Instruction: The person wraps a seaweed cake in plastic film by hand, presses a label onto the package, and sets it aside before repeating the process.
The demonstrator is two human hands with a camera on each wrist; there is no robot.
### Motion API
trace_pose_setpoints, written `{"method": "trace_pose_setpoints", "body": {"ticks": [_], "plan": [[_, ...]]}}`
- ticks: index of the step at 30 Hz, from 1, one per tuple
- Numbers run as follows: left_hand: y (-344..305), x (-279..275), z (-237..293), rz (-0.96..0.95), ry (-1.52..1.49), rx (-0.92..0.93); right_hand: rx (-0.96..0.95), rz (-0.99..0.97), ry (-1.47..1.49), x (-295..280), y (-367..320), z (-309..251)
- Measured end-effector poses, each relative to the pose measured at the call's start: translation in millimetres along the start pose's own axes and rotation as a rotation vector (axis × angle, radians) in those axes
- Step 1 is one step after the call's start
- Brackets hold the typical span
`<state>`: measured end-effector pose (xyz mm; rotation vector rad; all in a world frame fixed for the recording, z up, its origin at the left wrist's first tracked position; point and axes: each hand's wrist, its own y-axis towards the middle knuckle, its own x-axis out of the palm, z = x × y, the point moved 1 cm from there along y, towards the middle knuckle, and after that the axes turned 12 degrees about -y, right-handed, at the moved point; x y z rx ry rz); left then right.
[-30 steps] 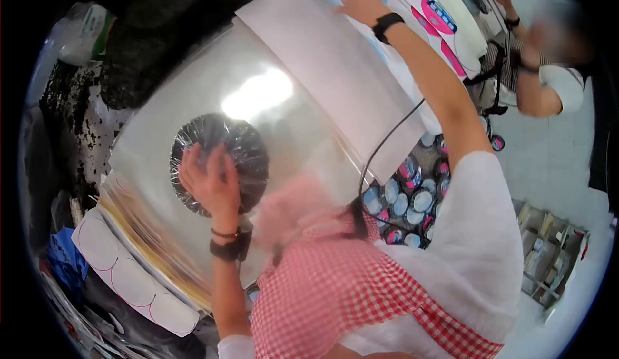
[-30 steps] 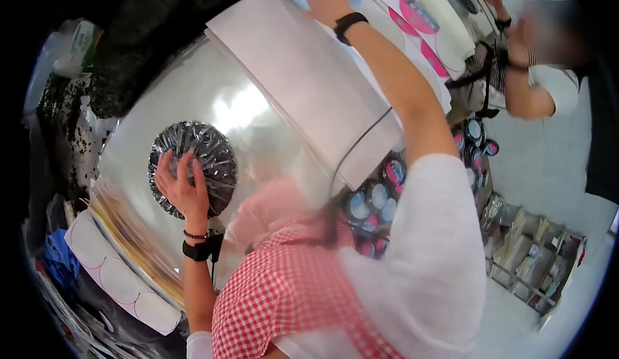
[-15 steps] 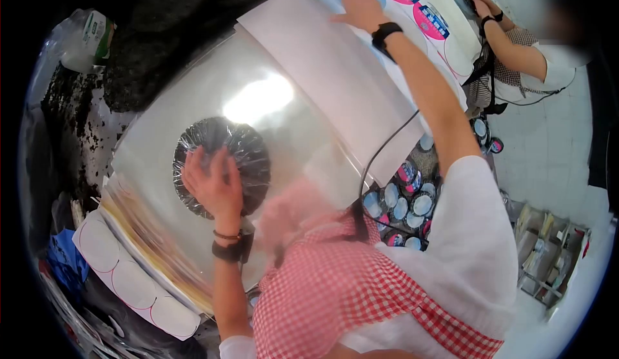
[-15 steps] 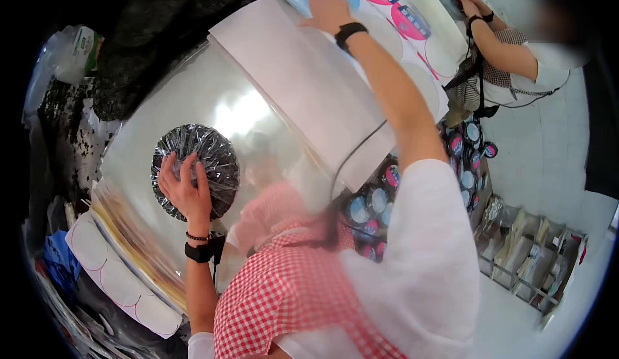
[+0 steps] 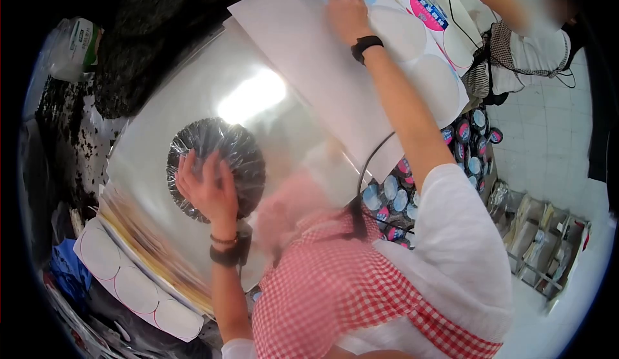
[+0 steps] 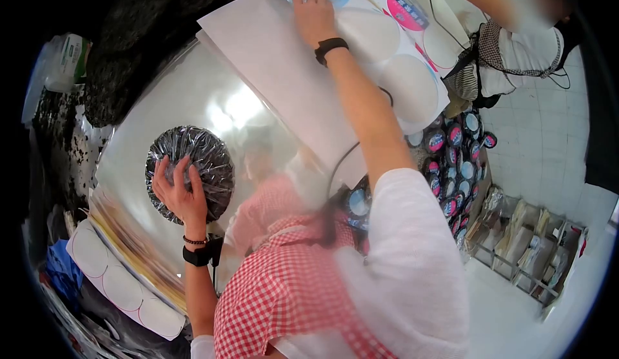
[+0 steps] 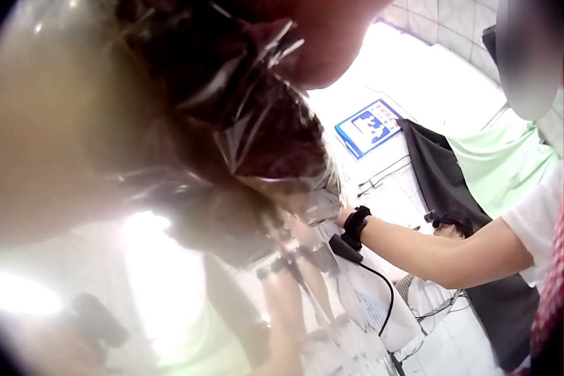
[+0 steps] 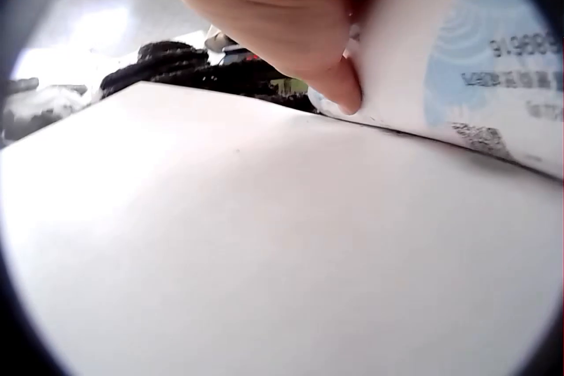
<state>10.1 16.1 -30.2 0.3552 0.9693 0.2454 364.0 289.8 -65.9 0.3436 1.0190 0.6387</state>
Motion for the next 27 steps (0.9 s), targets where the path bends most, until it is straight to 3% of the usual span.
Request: {"method": "trace_pose_setpoints", "body": {"ticks": [5, 8, 10, 12, 15, 16, 17, 18, 20, 22, 24, 27], "plan": [[-1, 3, -2, 0.01, -0.022, -0.004, -0.182, -0.055, -0.245, -4, 7, 5], [0, 2, -2, 0.001, -0.009, -0.017, -0.206, -0.531, 0.203, -24, 41, 31], [-1, 3, -1, 0.005, 0.011, -0.024, -0.005, -0.502, 0.447, -7, 45, 59], [-1, 3, -1, 0.005, 0.022, -0.018, -0.021, -0.458, 0.372, -19, 30, 47], [-2, 3, -5, -0.017, 0.052, 0.016, 0.202, -0.499, 0.505, 4, 35, 62], [0, 4, -5, -0.007, 0.04, 0.002, 0.251, -0.282, 0.558, 28, 44, 88], [-1, 4, -4, -0.004, 0.032, -0.018, 0.455, -0.183, 0.668, 86, 55, 114], [-2, 4, -5, -0.001, 0.026, -0.042, 0.063, -0.171, 0.257, 104, 69, 168], [-2, 7, -6, 0.039, -0.007, -0.02, 0.216, -0.32, 0.122, 63, 64, 228], [-4, 6, -7, 0.077, -0.065, -0.041, 0.255, -0.293, 0.115, 10, 35, 257], [-3, 4, -5, 0.087, -0.035, -0.041, 0.219, -0.204, 0.233, -64, -1, 230], [-2, 7, -9, 0.108, -0.01, -0.052, 0.056, -0.122, 0.678, -163, -45, 105]]}}
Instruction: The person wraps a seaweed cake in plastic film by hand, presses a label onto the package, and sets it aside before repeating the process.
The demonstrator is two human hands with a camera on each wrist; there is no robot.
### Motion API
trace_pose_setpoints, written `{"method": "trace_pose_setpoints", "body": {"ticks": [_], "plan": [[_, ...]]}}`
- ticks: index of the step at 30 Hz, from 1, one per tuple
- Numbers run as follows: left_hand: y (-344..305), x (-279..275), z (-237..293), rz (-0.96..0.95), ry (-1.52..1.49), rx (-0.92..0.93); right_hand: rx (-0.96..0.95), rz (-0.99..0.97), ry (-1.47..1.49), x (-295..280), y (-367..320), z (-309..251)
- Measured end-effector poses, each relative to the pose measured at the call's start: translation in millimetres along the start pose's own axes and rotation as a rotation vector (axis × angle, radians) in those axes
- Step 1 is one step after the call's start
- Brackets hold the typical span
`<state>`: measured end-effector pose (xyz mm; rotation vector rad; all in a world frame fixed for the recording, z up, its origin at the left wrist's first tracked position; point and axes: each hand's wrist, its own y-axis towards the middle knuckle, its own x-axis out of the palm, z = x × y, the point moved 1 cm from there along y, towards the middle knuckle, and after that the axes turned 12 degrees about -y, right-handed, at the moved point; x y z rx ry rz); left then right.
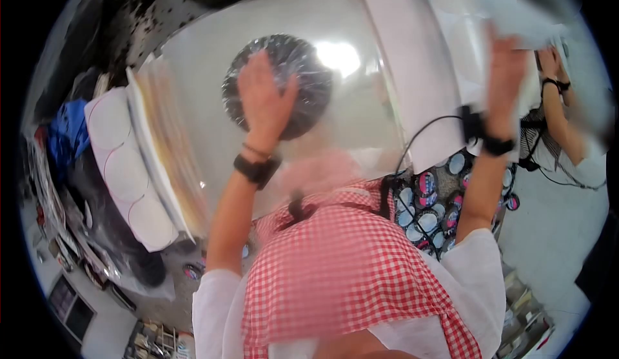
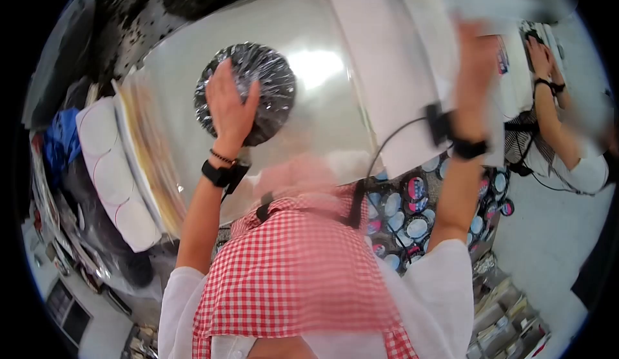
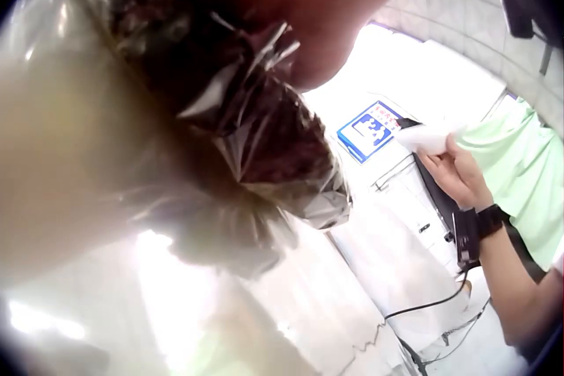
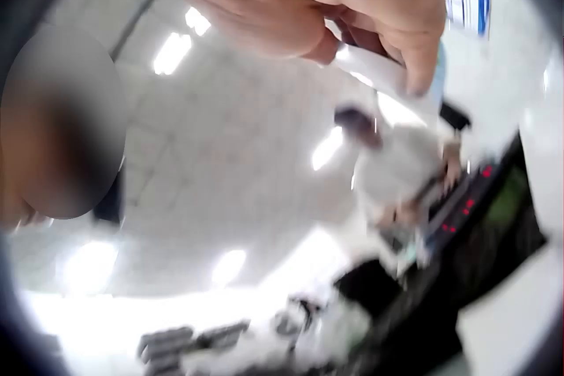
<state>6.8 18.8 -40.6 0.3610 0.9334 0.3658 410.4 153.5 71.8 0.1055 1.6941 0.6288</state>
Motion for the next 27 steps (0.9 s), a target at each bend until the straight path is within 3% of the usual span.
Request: {"method": "trace_pose_setpoints", "body": {"ticks": [3, 5, 9, 12, 14, 17, 20, 23, 24, 27], "plan": [[-3, -6, 10, -0.061, 0.147, -0.043, -0.221, -0.072, 0.62, 44, -44, -190], [-11, 0, 4, -0.142, 0.117, -0.092, -0.415, -0.124, 0.463, 64, -55, -229], [-24, 16, -17, -0.036, -0.295, -0.207, -0.443, -0.194, 0.492, 94, -64, -251], [-36, 20, -20, 0.073, -0.445, -0.174, -0.528, -0.28, 0.448, 95, -65, -252], [-38, 16, -22, -0.059, -0.467, -0.218, -0.556, -0.372, 0.454, 88, -55, -248], [-38, 18, -25, -0.153, -0.26, -0.128, -0.617, -0.675, 0.391, 77, -24, -243], [-37, 17, -21, -0.13, -0.284, -0.12, -0.388, -0.34, 0.598, 123, -12, -280], [-36, 16, -19, -0.109, -0.177, -0.046, -0.359, -0.358, 0.677, 157, -27, -302], [-31, 9, -17, -0.074, -0.583, -0.323, -0.361, -0.365, 0.744, 161, -26, -300], [-16, 6, -6, 0.278, -1.108, -0.399, -0.536, -0.279, 0.421, 161, -33, -305]]}}
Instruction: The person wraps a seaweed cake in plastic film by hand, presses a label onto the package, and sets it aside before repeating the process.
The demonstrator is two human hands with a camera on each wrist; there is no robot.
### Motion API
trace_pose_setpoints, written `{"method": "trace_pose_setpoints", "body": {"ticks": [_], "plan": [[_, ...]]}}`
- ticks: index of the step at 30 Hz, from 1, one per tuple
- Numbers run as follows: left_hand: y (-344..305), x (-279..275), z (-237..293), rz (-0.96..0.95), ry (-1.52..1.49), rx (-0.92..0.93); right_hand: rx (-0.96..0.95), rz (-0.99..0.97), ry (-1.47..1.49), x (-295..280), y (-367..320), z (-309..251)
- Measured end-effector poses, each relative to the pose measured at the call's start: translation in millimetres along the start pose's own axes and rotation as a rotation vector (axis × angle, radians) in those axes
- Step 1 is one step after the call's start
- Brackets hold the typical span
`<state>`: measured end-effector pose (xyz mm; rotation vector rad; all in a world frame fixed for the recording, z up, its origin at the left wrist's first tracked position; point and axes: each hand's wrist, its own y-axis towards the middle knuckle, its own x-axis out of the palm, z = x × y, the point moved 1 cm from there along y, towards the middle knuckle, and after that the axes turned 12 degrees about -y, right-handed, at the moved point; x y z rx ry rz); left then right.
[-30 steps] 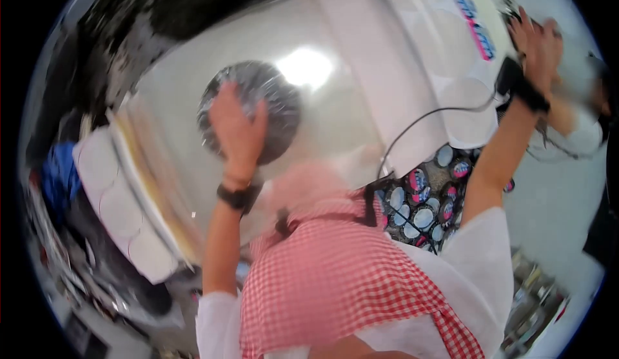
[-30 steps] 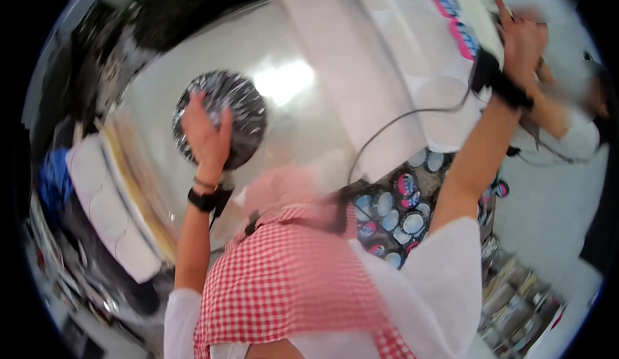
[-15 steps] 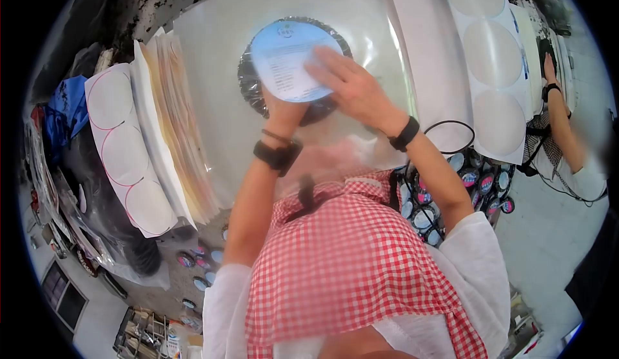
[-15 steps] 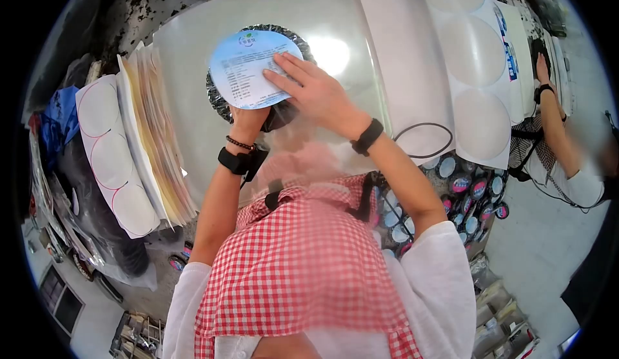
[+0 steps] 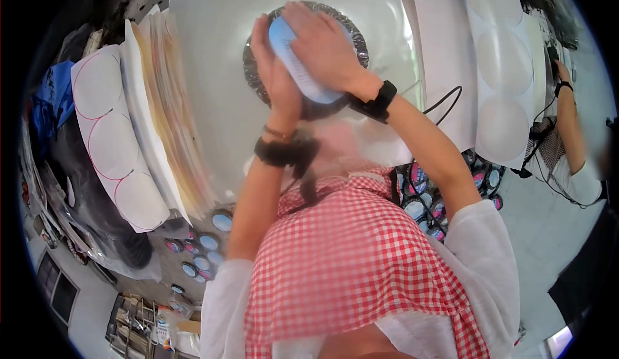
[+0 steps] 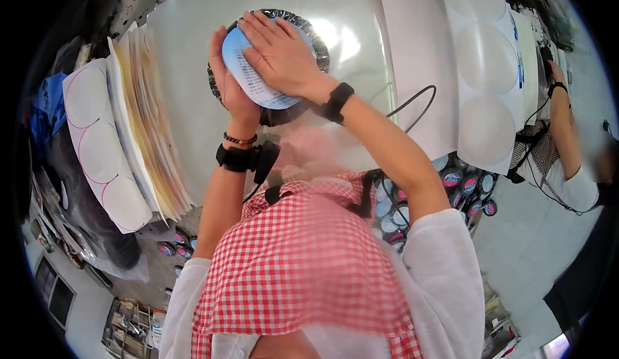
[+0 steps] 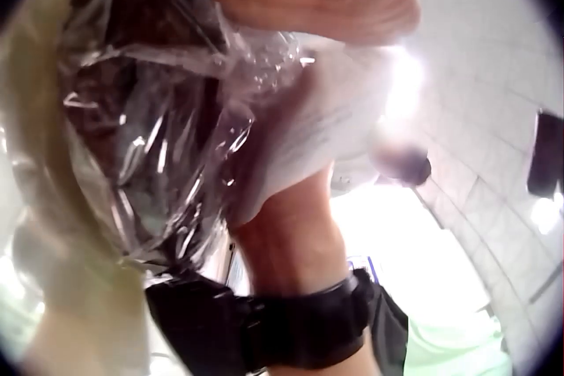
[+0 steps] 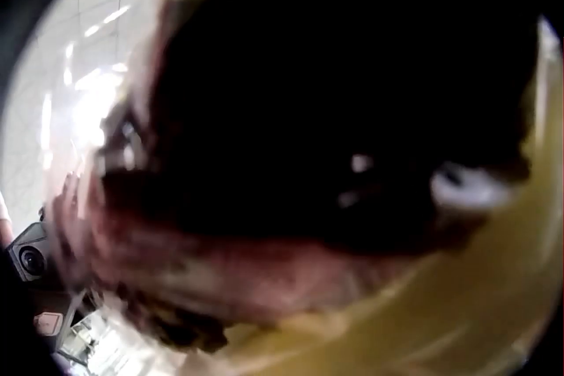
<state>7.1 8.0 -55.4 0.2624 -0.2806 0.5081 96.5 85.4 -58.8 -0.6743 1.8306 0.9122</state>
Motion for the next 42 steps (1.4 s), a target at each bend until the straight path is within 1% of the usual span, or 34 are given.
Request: {"method": "trace_pose_setpoints", "body": {"ticks": [1, 4, 5, 7, 9, 11, 12, 13, 15, 16, 17, 18, 19, 20, 21, 22, 23, 24, 25, 26, 27, 28, 29, 30, 31, 33, 34, 35, 36, 37, 38, 40, 42], "plan": [[0, 1, 1, 0.088, -0.196, 0.007, -0.047, 0.012, -0.074, 2, 0, -3], [-1, -8, 5, 0.169, -0.201, -0.014, -0.06, 0.025, -0.027, -13, 2, -29], [-1, -11, 13, 0.168, -0.216, -0.007, -0.081, 0.033, -0.162, -12, 3, -31], [-5, -17, 47, 0.223, -0.131, 0.068, -0.086, 0.038, -0.202, -7, 0, -33], [-7, -42, 48, 0.251, 0.034, 0.124, -0.099, 0.04, -0.236, -5, 3, -33], [-14, -44, 27, 0.245, -0.107, -0.061, -0.094, 0.024, -0.311, -9, -2, -49], [-11, -41, 27, 0.233, -0.178, -0.141, -0.093, 0.03, -0.353, -14, -1, -59], [-10, -39, 32, 0.278, -0.136, -0.198, -0.11, 0.031, -0.308, -20, -11, -70], [-12, -53, 18, 0.224, -0.296, -0.265, -0.215, -0.046, -0.217, -27, -30, -72], [-14, -64, 11, 0.197, -0.118, -0.18, -0.274, -0.082, -0.171, -32, -40, -69], [-16, -74, 5, 0.187, 0.063, -0.094, -0.141, -0.013, 0.033, -43, -50, -58], [-18, -82, 9, 0.197, 0.508, 0.103, -0.023, 0.046, 0.252, -52, -62, -40], [-25, -72, 37, 0.209, 0.514, 0.163, 0.323, 0.168, 0.069, -51, -71, -17], [-34, -80, 24, 0.084, 0.628, 0.387, 0.514, 0.201, 0.097, -48, -76, 2], [-45, -74, 5, -0.081, 0.987, 0.42, 0.603, 0.197, 0.212, -39, -80, 11], [-48, -56, -18, -0.217, 1.089, 0.354, 0.594, 0.213, 0.317, -26, -83, 11], [-51, -47, 11, -0.175, 1.027, 0.218, 0.592, 0.243, 0.416, -25, -86, 4], [-49, -35, 50, -0.133, 0.947, 0.09, 0.749, 0.264, 1.034, -56, -72, -15], [-36, -51, 77, -0.292, 0.829, 0.038, 0.661, 0.285, 0.966, -82, -62, -27], [-30, -78, 101, -0.28, 0.83, 0.077, 0.584, 0.302, 0.891, -97, -59, -34], [-21, -117, 127, -0.124, 0.946, 0.174, 0.33, 0.447, 0.47, -94, -64, -27], [-14, -160, 152, 0.087, 1.123, 0.246, 0.012, 0.415, 0.226, -115, -56, -38], [-10, -208, 172, 0.269, 1.347, 0.266, -0.136, 0.312, -0.069, -117, -55, -39], [-13, -250, 191, 0.387, 1.671, 0.353, -0.282, 0.207, -0.37, -117, -56, -37], [-16, -292, 209, 0.553, 1.982, 0.419, -0.2, 0.01, -0.299, -98, -67, -35], [-28, -304, 220, 0.505, 2.041, 0.042, -0.225, -0.063, -0.281, -79, -80, -45], [-34, -301, 225, 0.353, 1.74, -0.029, -0.237, -0.094, -0.274, -68, -83, -48], [-42, -294, 227, 0.205, 1.433, -0.101, -0.204, -0.093, -0.238, -56, -90, -41], [-51, -282, 206, 0.067, 1.298, 0.079, -0.199, -0.096, -0.232, -56, -89, -43], [-53, -250, 204, -0.266, 1.081, -0.069, -0.188, -0.098, -0.228, -59, -87, -45], [-66, -233, 188, -0.538, 0.812, -0.117, -0.178, -0.103, -0.227, -61, -88, -46], [-72, -230, 168, -0.334, 0.631, -0.325, -0.18, -0.107, -0.232, -58, -90, -43], [-68, -247, 148, -0.133, 1.256, -0.147, -0.162, -0.091, -0.229, -55, -91, -45]]}}
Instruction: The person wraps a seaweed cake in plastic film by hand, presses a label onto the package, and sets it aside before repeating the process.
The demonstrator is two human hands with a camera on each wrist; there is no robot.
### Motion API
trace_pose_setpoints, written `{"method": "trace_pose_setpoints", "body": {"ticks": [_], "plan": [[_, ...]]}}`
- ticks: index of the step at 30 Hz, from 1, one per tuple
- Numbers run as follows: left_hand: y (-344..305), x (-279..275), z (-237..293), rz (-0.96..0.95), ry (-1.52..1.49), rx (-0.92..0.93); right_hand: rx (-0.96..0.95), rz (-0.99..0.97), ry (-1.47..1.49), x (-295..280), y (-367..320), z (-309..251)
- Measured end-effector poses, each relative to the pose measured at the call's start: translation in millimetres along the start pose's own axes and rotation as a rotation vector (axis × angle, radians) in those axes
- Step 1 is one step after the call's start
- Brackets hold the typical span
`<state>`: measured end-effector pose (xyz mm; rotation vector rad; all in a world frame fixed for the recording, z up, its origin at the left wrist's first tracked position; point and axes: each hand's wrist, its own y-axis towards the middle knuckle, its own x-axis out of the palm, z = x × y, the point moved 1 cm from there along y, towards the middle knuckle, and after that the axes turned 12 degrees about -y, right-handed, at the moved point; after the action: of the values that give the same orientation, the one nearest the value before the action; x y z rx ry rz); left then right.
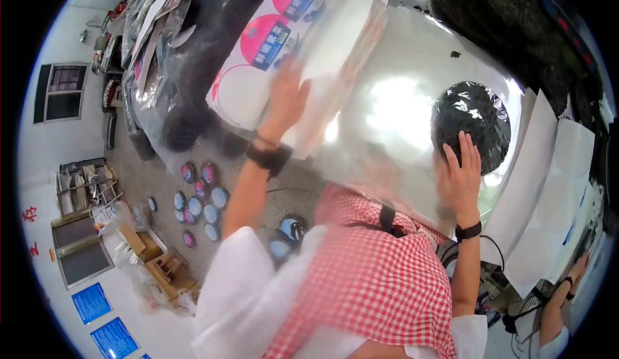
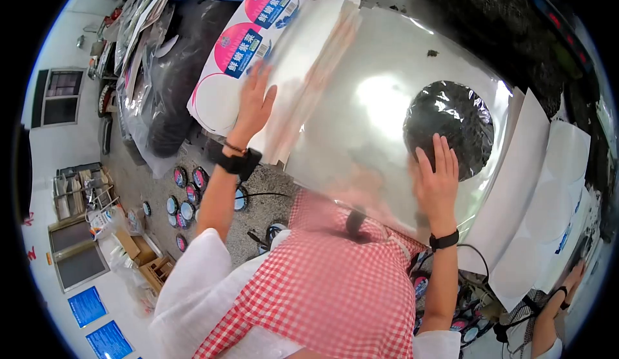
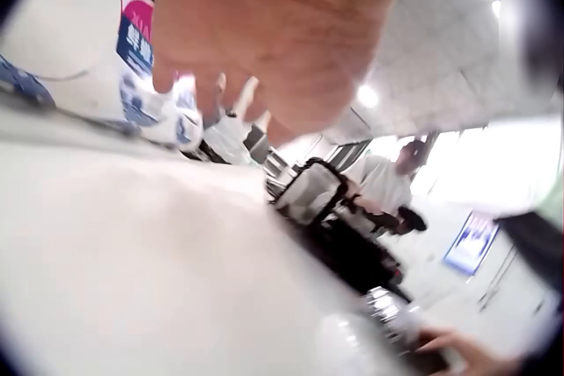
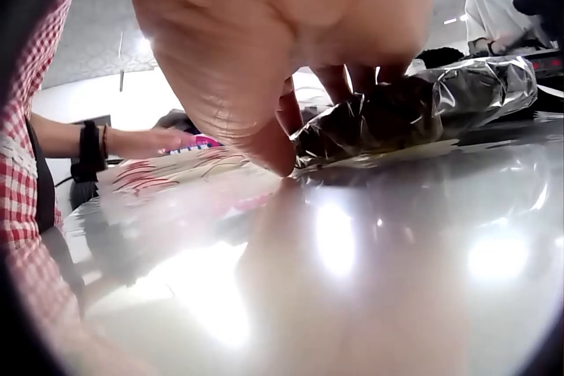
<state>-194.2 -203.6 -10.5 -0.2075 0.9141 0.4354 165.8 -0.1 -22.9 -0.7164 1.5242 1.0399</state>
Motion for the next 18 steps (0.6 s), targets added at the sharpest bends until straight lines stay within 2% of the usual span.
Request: {"method": "trace_pose_setpoints", "body": {"ticks": [1, 4, 6, 7, 10, 17, 18], "plan": [[2, 8, -12, 0.144, 0.296, -0.013, 0.007, 0.007, 0.002, -1, 0, -1], [0, 2, -67, -0.033, -0.282, -0.126, 0.019, 0.011, 0.003, -3, 4, -1], [20, -21, -60, 0.343, 0.178, 0.014, 0.033, 0.006, 0.003, -4, 4, -3], [29, -35, -52, 0.498, 0.337, 0.223, 0.041, 0.006, 0.003, -4, 6, -4], [41, -24, -83, 0.5, 0.465, 0.285, 0.052, 0.013, 0.003, -3, 6, -7], [54, -11, -73, 0.425, 0.954, 0.293, 0.075, 0.013, -0.021, -3, 9, -10], [56, -12, -73, 0.426, 0.913, 0.302, 0.077, 0.012, -0.021, -3, 9, -10]]}}
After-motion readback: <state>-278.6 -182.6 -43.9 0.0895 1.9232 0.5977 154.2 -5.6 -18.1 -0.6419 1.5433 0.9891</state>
